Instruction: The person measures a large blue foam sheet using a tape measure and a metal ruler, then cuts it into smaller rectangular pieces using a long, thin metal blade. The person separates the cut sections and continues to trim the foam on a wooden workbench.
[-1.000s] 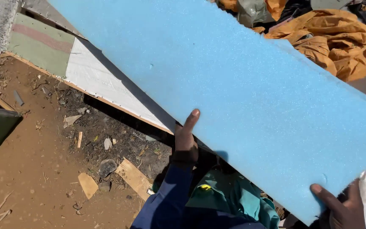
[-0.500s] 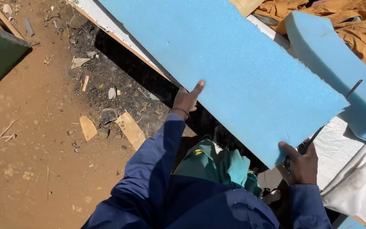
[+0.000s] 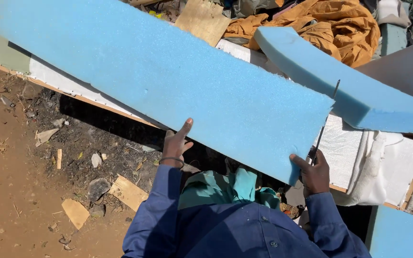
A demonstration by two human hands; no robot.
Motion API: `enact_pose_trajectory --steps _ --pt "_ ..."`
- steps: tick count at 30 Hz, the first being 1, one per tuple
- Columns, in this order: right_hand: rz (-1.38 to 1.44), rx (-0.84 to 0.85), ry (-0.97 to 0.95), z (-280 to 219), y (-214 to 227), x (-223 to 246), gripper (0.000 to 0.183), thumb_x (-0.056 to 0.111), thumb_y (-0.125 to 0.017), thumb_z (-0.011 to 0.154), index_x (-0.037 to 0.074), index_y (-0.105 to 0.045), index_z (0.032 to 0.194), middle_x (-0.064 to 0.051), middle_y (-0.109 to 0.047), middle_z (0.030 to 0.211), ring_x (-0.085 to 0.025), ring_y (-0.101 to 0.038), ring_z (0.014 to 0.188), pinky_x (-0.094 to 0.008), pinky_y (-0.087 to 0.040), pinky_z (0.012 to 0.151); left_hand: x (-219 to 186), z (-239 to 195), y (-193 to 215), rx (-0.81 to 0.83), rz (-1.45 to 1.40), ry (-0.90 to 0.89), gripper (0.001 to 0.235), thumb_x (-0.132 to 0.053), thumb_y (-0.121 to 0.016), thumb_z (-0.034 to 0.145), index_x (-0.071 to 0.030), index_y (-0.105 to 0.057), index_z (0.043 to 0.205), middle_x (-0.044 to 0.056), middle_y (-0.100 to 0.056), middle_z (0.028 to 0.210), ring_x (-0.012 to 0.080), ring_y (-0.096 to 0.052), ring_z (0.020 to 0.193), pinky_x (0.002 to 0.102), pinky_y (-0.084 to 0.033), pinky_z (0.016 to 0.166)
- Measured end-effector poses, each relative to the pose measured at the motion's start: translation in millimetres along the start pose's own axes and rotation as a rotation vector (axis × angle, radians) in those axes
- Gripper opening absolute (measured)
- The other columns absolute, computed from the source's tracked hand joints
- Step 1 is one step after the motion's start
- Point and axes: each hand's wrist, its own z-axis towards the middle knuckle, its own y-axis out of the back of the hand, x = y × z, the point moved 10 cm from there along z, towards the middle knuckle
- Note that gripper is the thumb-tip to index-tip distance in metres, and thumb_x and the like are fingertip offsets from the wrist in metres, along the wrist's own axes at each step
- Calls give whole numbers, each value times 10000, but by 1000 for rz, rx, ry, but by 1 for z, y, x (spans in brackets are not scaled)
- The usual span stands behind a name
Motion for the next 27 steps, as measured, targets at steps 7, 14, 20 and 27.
enact_pose_trajectory --steps 7,14,20,27 --pt "-332 -253 46 -23 5 -14 835 494 -889 981 -58 -694 1578 -294 -720 1529 -477 -659 1396 -638 -537 1119 -46 55 114 -288 -276 -42 1394 -716 -782 766 -122 -128 1843 131 -191 1920 427 -343 1726 645 -582 1298" --pt "-527 -332 30 0 13 -47 796 564 -937 1067 -65 -816 1540 -323 -793 1458 -531 -723 1271 -682 -568 975 -90 104 173 -334 -352 -24 1468 -711 -814 723 -107 -105 1858 159 -327 1874 424 -357 1724 706 -437 1370" --pt "-400 -384 88 -15 6 -38 536 268 -910 1184 -52 -797 1599 -283 -805 1411 -449 -746 1152 -597 -573 958 -84 116 189 -309 -278 -5 1556 -713 -824 712 -94 18 1864 79 -461 1766 323 -428 1661 694 -402 1376" --pt "-197 -335 55 -63 -66 49 546 249 -835 1108 -3 -728 1580 -267 -767 1426 -410 -739 1191 -580 -640 966 -69 95 279 -477 -99 -41 1373 -756 -741 855 -72 -66 1835 192 -154 1915 448 -309 1701 690 -470 1275"
